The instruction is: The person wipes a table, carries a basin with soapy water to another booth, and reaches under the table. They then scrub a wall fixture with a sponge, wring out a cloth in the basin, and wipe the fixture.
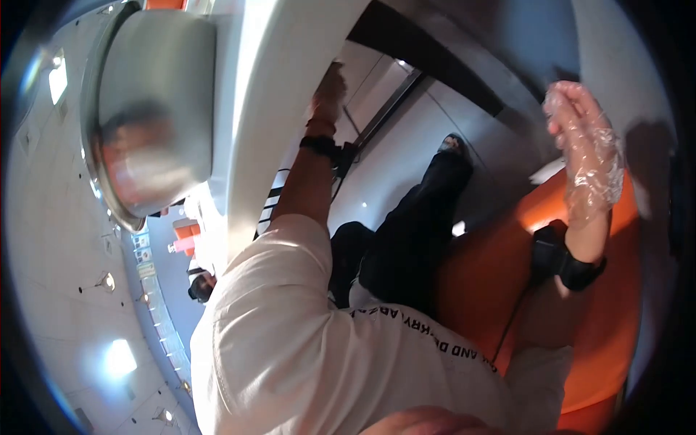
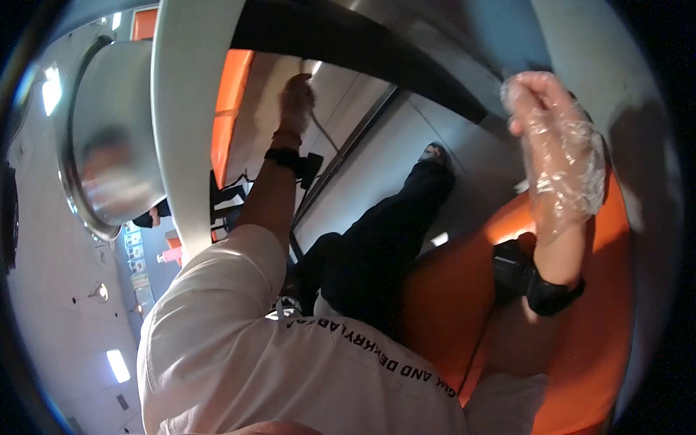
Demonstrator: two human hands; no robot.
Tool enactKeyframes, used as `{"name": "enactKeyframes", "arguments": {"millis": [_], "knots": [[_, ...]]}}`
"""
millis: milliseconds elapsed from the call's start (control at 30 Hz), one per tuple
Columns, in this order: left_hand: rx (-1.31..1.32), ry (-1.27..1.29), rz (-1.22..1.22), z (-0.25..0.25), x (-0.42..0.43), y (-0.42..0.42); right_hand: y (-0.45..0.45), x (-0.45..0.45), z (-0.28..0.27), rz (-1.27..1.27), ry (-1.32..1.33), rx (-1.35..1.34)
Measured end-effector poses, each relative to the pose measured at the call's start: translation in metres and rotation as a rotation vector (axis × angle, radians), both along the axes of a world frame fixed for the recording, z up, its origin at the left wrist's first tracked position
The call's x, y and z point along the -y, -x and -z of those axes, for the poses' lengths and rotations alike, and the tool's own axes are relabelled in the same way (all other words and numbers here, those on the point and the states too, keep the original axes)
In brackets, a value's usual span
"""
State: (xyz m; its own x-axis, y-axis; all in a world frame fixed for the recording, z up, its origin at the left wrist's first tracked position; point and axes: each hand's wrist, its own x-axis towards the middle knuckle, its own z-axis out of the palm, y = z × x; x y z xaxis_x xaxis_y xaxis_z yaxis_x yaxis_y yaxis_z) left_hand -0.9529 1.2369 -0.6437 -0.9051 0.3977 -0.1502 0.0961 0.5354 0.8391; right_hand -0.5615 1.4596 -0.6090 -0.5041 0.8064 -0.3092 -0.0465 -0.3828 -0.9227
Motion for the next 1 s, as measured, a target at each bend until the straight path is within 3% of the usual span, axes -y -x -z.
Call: {"name": "enactKeyframes", "arguments": {"millis": [100,233,333,367,400,433,467,533,600,700,733,767,800,833,967,1000], "knots": [[0.196,0.014,-0.001,0.008,-0.007,-0.01,0.005,-0.002,0.003,-0.007,0.031,0.014],[0.266,-0.031,0.013,0.02,-0.013,-0.014,0.002,-0.003,0.009,-0.035,-0.036,0.02],[0.247,0.05,-0.032,0.03,-0.025,-0.015,0.003,-0.001,0.002,-0.033,-0.034,0.062],[0.113,0.103,0.037,0.04,-0.021,-0.004,0.003,-0.001,0.0,-0.023,-0.022,0.081],[0.3,-0.384,0.124,0.062,-0.003,0.03,0.001,-0.001,0.004,-0.039,-0.071,0.063],[0.031,-0.18,0.056,0.087,0.008,0.058,0.0,-0.001,0.012,-0.049,-0.122,0.051],[-0.161,-0.008,-0.066,0.078,0.007,0.052,-0.002,-0.003,0.017,-0.06,-0.174,0.042],[-0.385,0.167,-0.27,0.073,0.009,0.06,0.0,-0.003,0.008,-0.019,-0.071,0.038],[-0.453,0.324,-0.289,0.073,0.005,0.058,0.001,-0.002,0.008,-0.013,-0.062,0.025],[-0.523,0.559,-0.101,0.094,0.004,0.039,0.001,-0.003,0.011,-0.012,-0.051,0.018],[-0.343,0.388,-0.032,0.127,0.018,0.055,0.001,-0.003,0.01,-0.015,-0.053,0.03],[-0.23,0.372,0.014,0.136,0.018,0.05,0.002,-0.002,0.008,-0.02,-0.018,0.057],[-0.116,0.361,0.055,0.145,0.017,0.044,0.002,-0.001,0.007,-0.017,0.004,0.028],[-0.068,0.506,0.076,0.122,0.003,0.007,0.002,-0.001,0.006,-0.013,0.023,-0.002],[-0.179,0.1,0.573,0.084,0.037,-0.073,-0.003,-0.009,0.021,-0.079,0.011,-0.058],[-0.046,-0.03,0.559,0.071,0.051,-0.087,-0.005,-0.011,0.025,-0.109,0.002,-0.055]]}}
